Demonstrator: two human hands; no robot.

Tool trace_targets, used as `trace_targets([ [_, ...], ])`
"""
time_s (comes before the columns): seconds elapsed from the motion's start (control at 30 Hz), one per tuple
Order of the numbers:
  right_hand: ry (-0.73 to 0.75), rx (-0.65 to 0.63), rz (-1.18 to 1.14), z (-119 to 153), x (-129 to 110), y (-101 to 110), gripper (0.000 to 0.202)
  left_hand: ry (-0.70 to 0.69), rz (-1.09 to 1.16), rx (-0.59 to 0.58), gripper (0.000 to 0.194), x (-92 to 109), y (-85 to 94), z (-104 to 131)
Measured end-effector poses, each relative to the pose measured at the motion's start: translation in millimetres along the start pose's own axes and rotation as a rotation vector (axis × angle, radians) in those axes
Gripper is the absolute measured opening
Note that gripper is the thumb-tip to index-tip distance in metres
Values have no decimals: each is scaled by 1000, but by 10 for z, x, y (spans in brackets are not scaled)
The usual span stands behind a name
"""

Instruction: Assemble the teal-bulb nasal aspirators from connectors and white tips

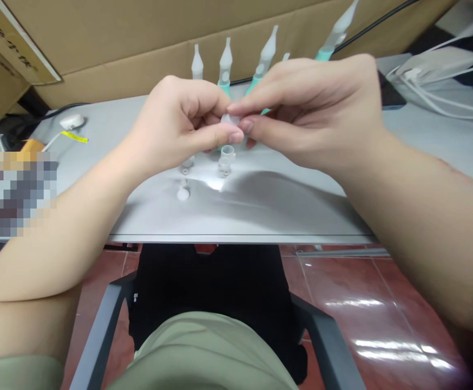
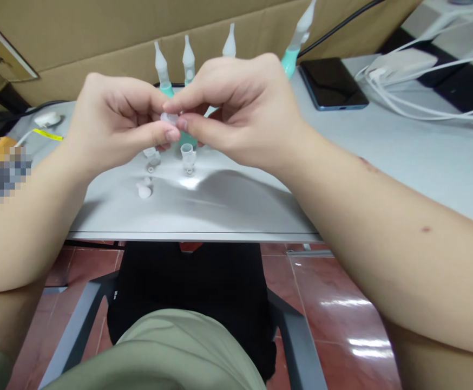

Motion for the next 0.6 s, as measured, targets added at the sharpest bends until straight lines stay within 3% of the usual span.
trace_targets([
  [0.1, 43, 6, -22, 0, -29, 10, 16, 34, 119, -13, 35, 81, -13, -9],
  [0.2, 15, -12, -46, -10, -34, 8, 17, 37, 181, -45, 48, 99, -25, 0],
  [0.37, -12, -59, -136, -14, -22, -16, 19, 100, 50, -92, 56, 141, -153, 18],
  [0.5, -68, -132, -206, 0, 28, -34, 23, 65, 28, -144, 53, 239, -332, -30],
  [0.6, -108, -202, -256, 1, 63, -34, 24, 39, 30, -157, 51, 250, -365, -62],
])
Point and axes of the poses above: each hand's wrist, its own z-axis away from the middle knuckle, its own y-axis out of the back of the hand, x = y × z, the point moved 2 cm from there along -z, towards the middle knuckle, and after that the axes turned 1 degree about x, right-handed, at the moved point
